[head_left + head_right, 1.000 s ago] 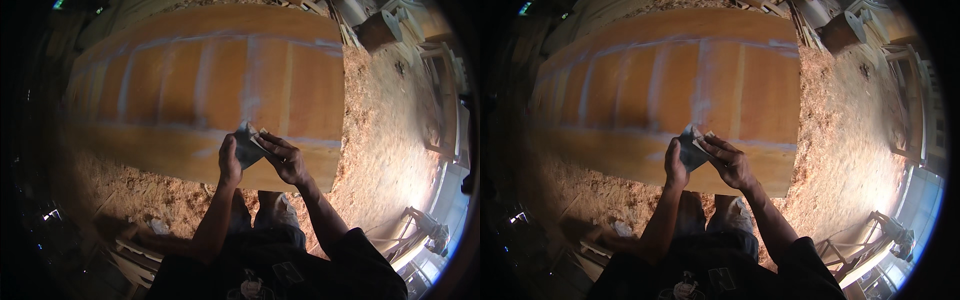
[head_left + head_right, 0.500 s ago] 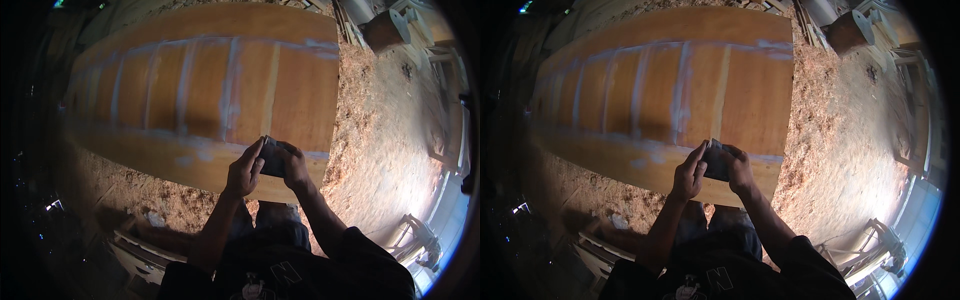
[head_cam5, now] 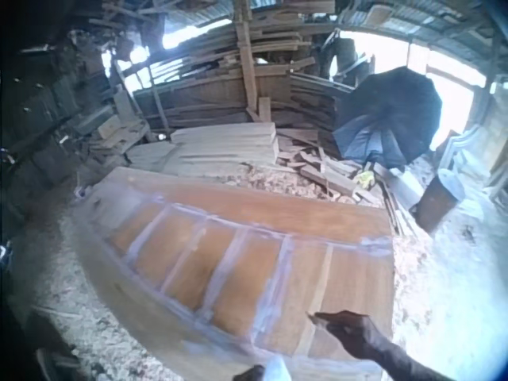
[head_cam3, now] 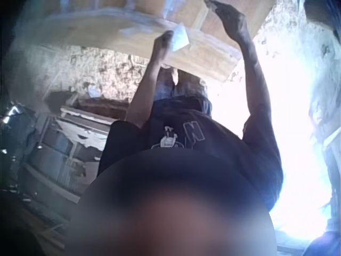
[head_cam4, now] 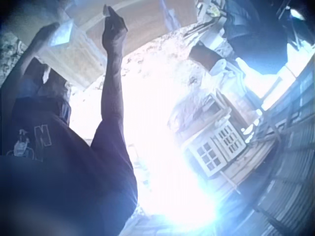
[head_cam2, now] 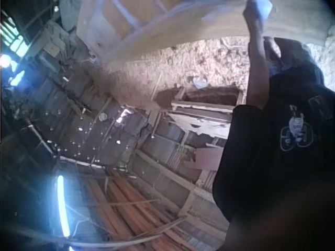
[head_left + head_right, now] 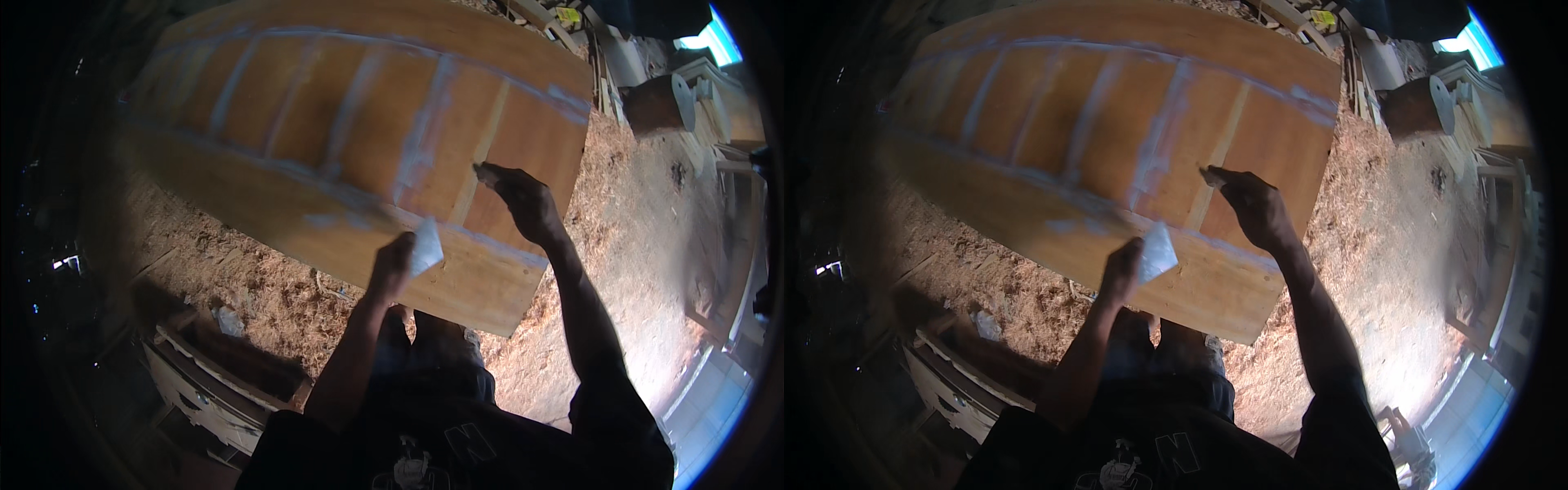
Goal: The person applies white glue to a large wooden board using two putty knives, spreading it in a grid pattern. They occasionally dip a stick into a glue can to add more adhesive to the board.
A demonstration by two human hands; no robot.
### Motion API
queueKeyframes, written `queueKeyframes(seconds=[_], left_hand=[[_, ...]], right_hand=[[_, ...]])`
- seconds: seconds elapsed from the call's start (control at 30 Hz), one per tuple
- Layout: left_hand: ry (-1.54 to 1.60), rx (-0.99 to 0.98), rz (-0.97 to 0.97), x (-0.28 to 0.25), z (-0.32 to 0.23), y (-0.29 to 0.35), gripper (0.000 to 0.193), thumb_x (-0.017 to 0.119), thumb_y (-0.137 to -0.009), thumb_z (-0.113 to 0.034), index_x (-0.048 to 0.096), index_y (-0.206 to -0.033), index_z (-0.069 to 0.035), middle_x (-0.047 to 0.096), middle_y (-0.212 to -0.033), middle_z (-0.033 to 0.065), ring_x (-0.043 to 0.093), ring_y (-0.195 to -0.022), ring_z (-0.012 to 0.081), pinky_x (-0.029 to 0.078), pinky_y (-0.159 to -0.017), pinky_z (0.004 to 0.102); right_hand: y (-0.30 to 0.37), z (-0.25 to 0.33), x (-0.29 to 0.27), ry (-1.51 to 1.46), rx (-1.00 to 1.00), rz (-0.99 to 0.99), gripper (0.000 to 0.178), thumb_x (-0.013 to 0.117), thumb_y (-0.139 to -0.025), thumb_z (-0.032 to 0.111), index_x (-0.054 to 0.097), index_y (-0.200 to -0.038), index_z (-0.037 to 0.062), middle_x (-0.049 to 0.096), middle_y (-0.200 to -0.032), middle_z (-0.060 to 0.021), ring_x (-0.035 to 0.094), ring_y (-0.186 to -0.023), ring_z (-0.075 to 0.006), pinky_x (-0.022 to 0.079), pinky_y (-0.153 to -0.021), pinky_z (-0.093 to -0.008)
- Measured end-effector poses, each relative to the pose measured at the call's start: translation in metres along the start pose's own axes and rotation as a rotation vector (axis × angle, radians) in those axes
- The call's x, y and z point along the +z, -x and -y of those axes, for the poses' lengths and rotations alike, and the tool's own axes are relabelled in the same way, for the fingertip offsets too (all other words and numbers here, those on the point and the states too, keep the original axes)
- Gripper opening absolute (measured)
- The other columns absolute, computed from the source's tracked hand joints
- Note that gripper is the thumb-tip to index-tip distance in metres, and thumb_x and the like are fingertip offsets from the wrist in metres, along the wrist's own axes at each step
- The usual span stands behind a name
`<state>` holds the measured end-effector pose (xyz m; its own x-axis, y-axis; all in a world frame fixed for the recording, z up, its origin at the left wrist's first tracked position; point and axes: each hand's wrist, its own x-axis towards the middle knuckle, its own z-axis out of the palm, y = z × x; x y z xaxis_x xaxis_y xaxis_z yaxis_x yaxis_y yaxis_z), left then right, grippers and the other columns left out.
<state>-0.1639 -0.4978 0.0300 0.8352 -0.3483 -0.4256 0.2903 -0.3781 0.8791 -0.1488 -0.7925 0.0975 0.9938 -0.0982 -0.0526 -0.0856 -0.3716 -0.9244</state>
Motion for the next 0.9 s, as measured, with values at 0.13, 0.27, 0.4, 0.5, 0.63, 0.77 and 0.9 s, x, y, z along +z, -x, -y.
queueKeyframes(seconds=[0.13, 0.27, 0.4, 0.5, 0.63, 0.77, 0.9], left_hand=[[0.195, -0.01, -0.206, -0.028, 0.042, -0.021, 0.047, 0.052, -0.105, -0.04, 0.064, -0.104, 0.005, 0.064, -0.086, 0.0063, 0.05, -0.082, 0.0109, 0.047, -0.076, 0.0333], [0.082, 0.168, -0.304, -0.046, 0.074, -0.032, 0.051, 0.057, -0.102, -0.042, 0.059, -0.086, 0.006, 0.053, -0.07, 0.007, 0.043, -0.071, 0.0131, 0.043, -0.065, 0.0374], [0.167, 0.053, -0.35, -0.048, 0.08, -0.024, 0.053, 0.059, -0.101, -0.044, 0.058, -0.081, 0.005, 0.05, -0.065, 0.0082, 0.043, -0.065, 0.0169, 0.041, -0.062, 0.0389], [0.155, 0.066, -0.378, -0.047, 0.073, -0.028, 0.05, 0.062, -0.1, -0.043, 0.061, -0.083, 0.004, 0.051, -0.064, 0.0064, 0.045, -0.065, 0.0156, 0.041, -0.062, 0.0369], [0.262, 0.058, -0.413, -0.035, 0.073, -0.035, 0.044, 0.071, -0.095, -0.04, 0.064, -0.082, 0.001, 0.049, -0.064, 0.0006, 0.044, -0.065, 0.0114, 0.04, -0.062, 0.0324], [0.261, 0.134, -0.499, -0.028, 0.079, -0.037, 0.043, 0.078, -0.091, -0.037, 0.061, -0.076, -0.001, 0.046, -0.064, -0.0034, 0.041, -0.065, 0.0088, 0.038, -0.06, 0.0309], [0.193, 0.07, -0.534, -0.029, 0.079, -0.037, 0.044, 0.078, -0.091, -0.038, 0.059, -0.073, -0.002, 0.044, -0.063, -0.0031, 0.04, -0.064, 0.0088, 0.037, -0.059, 0.0308]], right_hand=[[0.008, -0.035, 0.012, 0.654, -0.278, 0.315, 0.04, 0.064, -0.09, 0.007, 0.07, -0.125, 0.0246, 0.069, -0.118, -0.0032, 0.065, -0.109, -0.0239, 0.053, -0.086, -0.0419], [0.041, -0.069, 0.04, 0.963, -0.439, 0.306, 0.043, 0.064, -0.086, 0.005, 0.071, -0.122, 0.0267, 0.063, -0.13, 0.0018, 0.054, -0.129, -0.0204, 0.045, -0.098, -0.0454], [0.057, -0.06, 0.04, 0.9, -0.37, 0.414, 0.04, 0.062, -0.085, 0.004, 0.071, -0.117, 0.0262, 0.062, -0.131, 0.0011, 0.056, -0.123, -0.0212, 0.042, -0.1, -0.0479], [0.034, -0.046, 0.02, 1.015, -0.21, 0.741, 0.042, 0.063, -0.085, 0.004, 0.071, -0.118, 0.0269, 0.062, -0.132, 0.0014, 0.057, -0.12, -0.0221, 0.041, -0.097, -0.0468], [0.006, -0.053, 0.015, 1.006, -0.405, 0.594, 0.042, 0.065, -0.084, 0.006, 0.071, -0.119, 0.0269, 0.064, -0.127, 0.0018, 0.058, -0.117, -0.0208, 0.042, -0.096, -0.0447], [-0.002, -0.067, 0.013, 0.908, -0.569, 0.655, 0.045, 0.066, -0.083, 0.008, 0.07, -0.122, 0.029, 0.066, -0.12, 0.0029, 0.059, -0.116, -0.0198, 0.04, -0.102, -0.045], [-0.031, -0.068, -0.008, 0.987, -0.535, 0.755, 0.049, 0.065, -0.083, 0.006, 0.069, -0.126, 0.0292, 0.067, -0.12, 0.0036, 0.06, -0.116, -0.0197, 0.04, -0.104, -0.0467]])
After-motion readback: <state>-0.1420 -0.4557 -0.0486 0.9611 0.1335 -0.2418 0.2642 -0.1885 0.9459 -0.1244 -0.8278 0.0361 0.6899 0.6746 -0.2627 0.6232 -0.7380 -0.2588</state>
